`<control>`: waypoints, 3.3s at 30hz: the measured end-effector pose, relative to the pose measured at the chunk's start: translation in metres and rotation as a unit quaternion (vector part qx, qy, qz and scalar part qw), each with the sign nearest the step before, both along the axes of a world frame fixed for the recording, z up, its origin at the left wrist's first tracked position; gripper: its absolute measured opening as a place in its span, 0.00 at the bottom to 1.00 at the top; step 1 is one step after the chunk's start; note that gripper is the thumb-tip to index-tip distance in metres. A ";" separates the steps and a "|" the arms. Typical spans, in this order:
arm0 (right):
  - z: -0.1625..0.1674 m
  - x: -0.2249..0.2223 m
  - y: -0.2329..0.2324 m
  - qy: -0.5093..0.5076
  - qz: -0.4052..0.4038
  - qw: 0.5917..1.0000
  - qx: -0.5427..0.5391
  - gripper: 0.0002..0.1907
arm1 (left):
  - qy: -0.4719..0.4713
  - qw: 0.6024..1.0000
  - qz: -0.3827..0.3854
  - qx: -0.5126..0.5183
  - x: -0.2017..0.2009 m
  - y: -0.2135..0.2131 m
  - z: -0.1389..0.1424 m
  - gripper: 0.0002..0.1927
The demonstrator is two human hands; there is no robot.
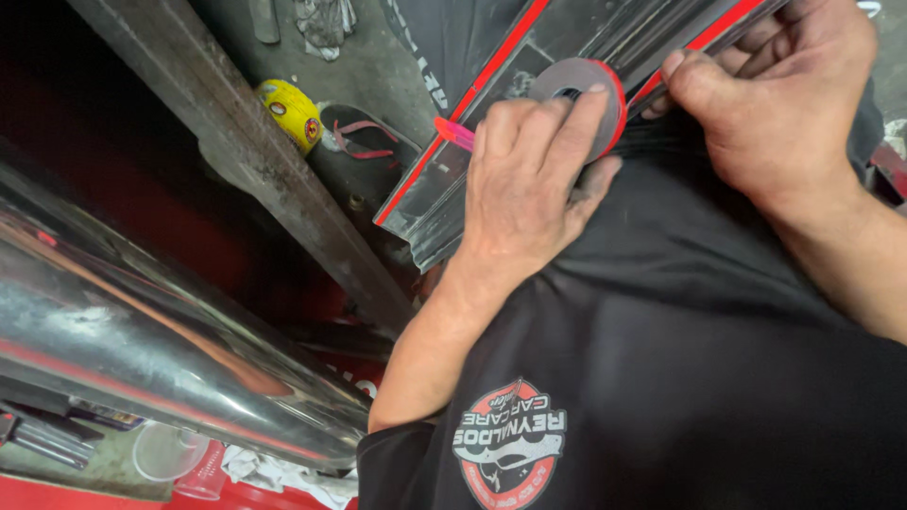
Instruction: The person sits with a car exterior trim molding across their lap and applies red adhesive tape along its edge, pressing the tape down by hand. They use a small utility knife to trim the tape and at times peel and reposition the tape roll while working along the strip.
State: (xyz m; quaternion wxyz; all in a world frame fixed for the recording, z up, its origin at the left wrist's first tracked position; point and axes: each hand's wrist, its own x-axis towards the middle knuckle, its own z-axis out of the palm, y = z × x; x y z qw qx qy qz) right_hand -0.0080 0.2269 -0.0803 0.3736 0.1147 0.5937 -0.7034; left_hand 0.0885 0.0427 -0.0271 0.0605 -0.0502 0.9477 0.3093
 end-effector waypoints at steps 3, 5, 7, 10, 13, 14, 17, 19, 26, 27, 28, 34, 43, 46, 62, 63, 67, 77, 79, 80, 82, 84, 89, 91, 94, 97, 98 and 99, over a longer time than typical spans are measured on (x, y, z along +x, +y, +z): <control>0.001 0.000 -0.002 0.015 0.002 0.999 -0.029 0.11 | 0.015 1.000 -0.019 -0.001 0.008 -0.004 -0.004 0.30; 0.002 0.001 -0.003 0.012 0.002 1.000 -0.026 0.11 | 0.028 0.999 -0.018 -0.002 0.011 -0.005 -0.004 0.28; 0.000 0.003 -0.003 0.027 0.008 1.000 -0.010 0.11 | 0.038 0.999 -0.011 -0.002 0.010 -0.005 -0.002 0.25; -0.002 0.007 0.000 0.043 0.014 0.999 -0.002 0.10 | 0.042 0.999 -0.013 -0.022 0.002 -0.004 0.007 0.22; -0.004 0.009 0.004 0.044 0.018 0.999 -0.006 0.09 | 0.021 0.999 -0.022 -0.038 -0.009 -0.001 0.021 0.21; -0.005 0.009 0.004 0.036 0.010 0.999 -0.002 0.09 | 0.012 0.999 -0.023 -0.036 -0.013 0.000 0.025 0.21; -0.009 0.011 0.005 0.008 -0.018 1.000 0.011 0.10 | -0.026 0.999 -0.031 -0.011 -0.024 -0.004 0.031 0.21; -0.013 0.014 0.007 0.016 -0.017 1.000 0.006 0.09 | -0.067 0.996 -0.042 0.029 -0.029 -0.012 0.030 0.22; -0.027 0.023 0.010 0.041 -0.006 0.999 0.010 0.11 | -0.226 0.965 -0.070 0.111 -0.043 -0.023 0.019 0.30; -0.027 0.023 0.009 0.042 -0.004 0.999 0.009 0.11 | -0.297 0.946 -0.063 0.117 -0.047 -0.025 0.019 0.34; -0.026 0.022 0.008 0.040 -0.004 0.999 0.008 0.11 | -0.365 0.921 -0.056 0.123 -0.052 -0.027 0.019 0.38; -0.020 0.012 0.000 0.028 -0.011 1.000 -0.010 0.14 | -0.398 0.888 -0.100 0.207 -0.068 -0.042 0.013 0.39; -0.024 0.009 0.002 0.008 -0.006 1.000 -0.006 0.14 | -0.393 0.899 -0.072 0.179 -0.070 -0.030 0.011 0.41; -0.024 0.007 0.002 0.001 -0.006 1.000 -0.006 0.14 | -0.411 0.894 -0.061 0.168 -0.073 -0.030 0.011 0.40; -0.037 0.014 0.017 0.014 0.029 0.999 -0.007 0.30 | -0.388 0.903 -0.017 0.185 -0.073 -0.025 0.009 0.35; -0.036 0.013 0.017 0.016 0.037 0.999 -0.005 0.31 | -0.370 0.910 -0.020 0.188 -0.073 -0.025 0.009 0.35; -0.035 0.011 0.018 0.045 0.069 0.997 0.011 0.33 | -0.376 0.909 -0.014 0.178 -0.075 -0.026 0.007 0.34; -0.034 0.019 0.018 0.014 0.005 1.000 0.008 0.33 | -0.336 0.918 -0.008 0.211 -0.067 -0.027 0.005 0.33; -0.030 0.020 0.016 0.029 -0.004 1.000 0.012 0.32 | -0.316 0.922 -0.006 0.224 -0.064 -0.029 0.008 0.32; -0.027 0.020 0.014 0.029 -0.008 0.999 0.010 0.31 | -0.312 0.923 -0.006 0.224 -0.063 -0.030 0.011 0.33; -0.021 0.018 0.011 0.013 -0.023 1.000 -0.007 0.30 | -0.304 0.925 -0.007 0.226 -0.061 -0.032 0.018 0.33; -0.015 0.015 0.008 0.013 -0.032 0.999 -0.024 0.28 | -0.291 0.931 -0.016 0.220 -0.062 -0.034 0.024 0.33; -0.005 0.008 0.004 0.046 -0.033 0.998 -0.039 0.26 | -0.279 0.932 -0.017 0.231 -0.066 -0.038 0.037 0.32; -0.003 0.008 0.003 0.062 -0.028 0.997 -0.037 0.26 | -0.301 0.920 -0.007 0.251 -0.068 -0.041 0.043 0.32; 0.000 0.011 0.005 0.075 -0.024 0.996 -0.039 0.27 | -0.354 0.904 0.008 0.240 -0.071 -0.043 0.050 0.33; 0.004 0.010 0.007 0.076 -0.034 0.996 -0.039 0.27 | -0.337 0.910 0.012 0.242 -0.071 -0.043 0.055 0.32; 0.006 0.009 0.006 0.076 -0.039 0.995 -0.043 0.26 | -0.319 0.915 0.012 0.248 -0.071 -0.044 0.056 0.32; 0.009 0.006 0.006 0.076 -0.044 0.995 -0.048 0.26 | -0.302 0.919 0.012 0.254 -0.072 -0.043 0.058 0.32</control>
